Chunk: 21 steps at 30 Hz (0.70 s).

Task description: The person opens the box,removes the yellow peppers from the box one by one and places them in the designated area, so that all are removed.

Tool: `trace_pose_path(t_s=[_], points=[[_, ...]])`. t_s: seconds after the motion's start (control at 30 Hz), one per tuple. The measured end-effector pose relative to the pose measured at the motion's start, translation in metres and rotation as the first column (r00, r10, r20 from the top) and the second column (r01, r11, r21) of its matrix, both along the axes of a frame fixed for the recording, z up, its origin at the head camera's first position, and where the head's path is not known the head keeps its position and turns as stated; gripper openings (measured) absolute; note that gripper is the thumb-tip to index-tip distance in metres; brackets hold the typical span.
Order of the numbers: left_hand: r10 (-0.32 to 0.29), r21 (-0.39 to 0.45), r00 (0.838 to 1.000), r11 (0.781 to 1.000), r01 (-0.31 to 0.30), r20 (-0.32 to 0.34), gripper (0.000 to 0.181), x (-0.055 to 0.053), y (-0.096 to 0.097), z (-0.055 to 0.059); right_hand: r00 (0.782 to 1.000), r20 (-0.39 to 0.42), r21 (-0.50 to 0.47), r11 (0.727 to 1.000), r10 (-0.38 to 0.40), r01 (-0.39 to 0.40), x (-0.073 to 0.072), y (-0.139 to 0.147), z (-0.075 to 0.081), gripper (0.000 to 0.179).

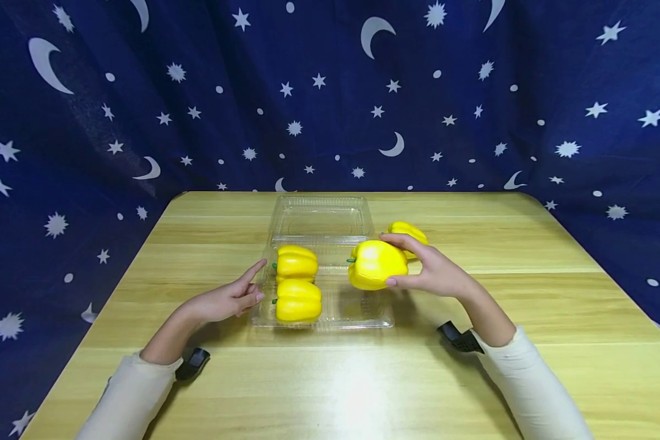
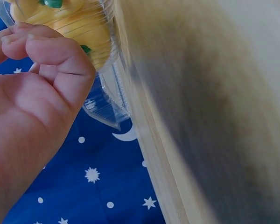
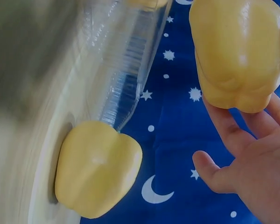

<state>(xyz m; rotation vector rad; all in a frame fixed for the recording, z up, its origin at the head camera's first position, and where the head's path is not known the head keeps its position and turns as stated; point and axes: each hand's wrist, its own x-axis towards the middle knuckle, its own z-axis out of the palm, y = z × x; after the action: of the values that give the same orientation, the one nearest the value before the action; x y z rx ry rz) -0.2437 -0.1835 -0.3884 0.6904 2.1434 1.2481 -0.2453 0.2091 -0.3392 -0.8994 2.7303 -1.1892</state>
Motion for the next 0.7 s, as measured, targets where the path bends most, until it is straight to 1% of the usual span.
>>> trace_pose_path(t_s=[0.23,0.7], points=[[0.001,0.000,1.000,1.000,-0.001,0.002,0.069,0.000,0.001,0.000,0.999,-0.022,0.018,0.999,-0.029,0.029,0.000,0.007,0.005,0.068],[0.005,-0.005,1.000,1.000,-0.005,0.001,0.069,0.001,0.001,0.000,0.998,0.014,-0.027,0.998,-0.060,0.060,-0.007,0.020,0.007,0.067]])
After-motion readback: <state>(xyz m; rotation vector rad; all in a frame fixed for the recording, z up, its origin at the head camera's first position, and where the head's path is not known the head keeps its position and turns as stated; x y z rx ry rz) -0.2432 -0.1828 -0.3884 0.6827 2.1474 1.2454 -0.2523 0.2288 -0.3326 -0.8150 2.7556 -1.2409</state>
